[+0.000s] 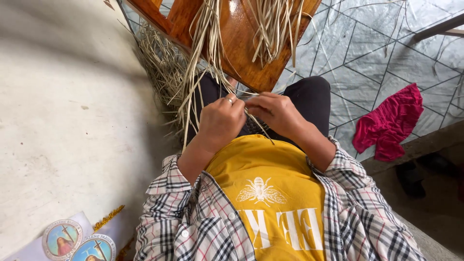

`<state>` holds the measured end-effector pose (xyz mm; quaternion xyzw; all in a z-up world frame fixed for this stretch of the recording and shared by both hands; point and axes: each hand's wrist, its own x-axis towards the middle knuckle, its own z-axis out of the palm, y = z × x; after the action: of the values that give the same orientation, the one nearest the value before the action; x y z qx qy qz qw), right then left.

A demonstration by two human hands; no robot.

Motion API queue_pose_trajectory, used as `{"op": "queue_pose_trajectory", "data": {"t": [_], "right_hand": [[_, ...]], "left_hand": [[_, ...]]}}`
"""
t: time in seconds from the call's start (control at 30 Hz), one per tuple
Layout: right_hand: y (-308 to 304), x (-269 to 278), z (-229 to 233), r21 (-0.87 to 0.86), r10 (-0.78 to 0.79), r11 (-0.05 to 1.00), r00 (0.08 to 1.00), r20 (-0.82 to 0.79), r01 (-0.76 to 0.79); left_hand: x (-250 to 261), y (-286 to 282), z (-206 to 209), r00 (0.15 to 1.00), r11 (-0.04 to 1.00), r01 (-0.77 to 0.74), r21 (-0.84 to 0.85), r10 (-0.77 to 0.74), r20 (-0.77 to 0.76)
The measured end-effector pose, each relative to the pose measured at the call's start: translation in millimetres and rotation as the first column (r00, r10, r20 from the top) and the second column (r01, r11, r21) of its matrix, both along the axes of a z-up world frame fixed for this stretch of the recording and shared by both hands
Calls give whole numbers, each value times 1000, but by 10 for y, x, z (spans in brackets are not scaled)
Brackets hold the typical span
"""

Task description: The person is weaving long, thin strips of dried plant material into a larger structure while sitting on the floor.

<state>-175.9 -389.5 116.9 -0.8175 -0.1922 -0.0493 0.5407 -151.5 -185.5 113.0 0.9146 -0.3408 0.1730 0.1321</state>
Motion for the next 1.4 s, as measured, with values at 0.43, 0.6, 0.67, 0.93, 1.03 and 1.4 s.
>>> {"op": "queue_pose_trajectory", "data": {"t": [0.43, 0.6, 0.67, 0.93, 1.03, 1.4], "right_hand": [[-781, -323, -460, -146, -205, 973, 962, -178, 181], [-783, -247, -548, -329, -349, 869, 929, 122, 369], [-518, -196, -418, -349, -281, 870, 933, 226, 347], [194, -555, 392, -262, 160, 961, 949, 271, -87], [131, -608, 440, -200, 206, 965, 964, 167, -172], [-48, -599, 307, -275, 239, 925, 964, -119, -264]], "left_hand": [[550, 1752, -531, 923, 913, -384, 139, 379, 61], [471, 1267, -97, 873, 879, -477, 17, 471, 122], [177, 732, -175, 936, 938, -226, -261, 135, -325], [280, 66, -443, 127, 119, -881, -458, -873, -471], [713, 516, -603, 326, 3, -873, -487, -739, -589], [1395, 1724, -1506, 568, -248, -819, -517, -480, -669]]}}
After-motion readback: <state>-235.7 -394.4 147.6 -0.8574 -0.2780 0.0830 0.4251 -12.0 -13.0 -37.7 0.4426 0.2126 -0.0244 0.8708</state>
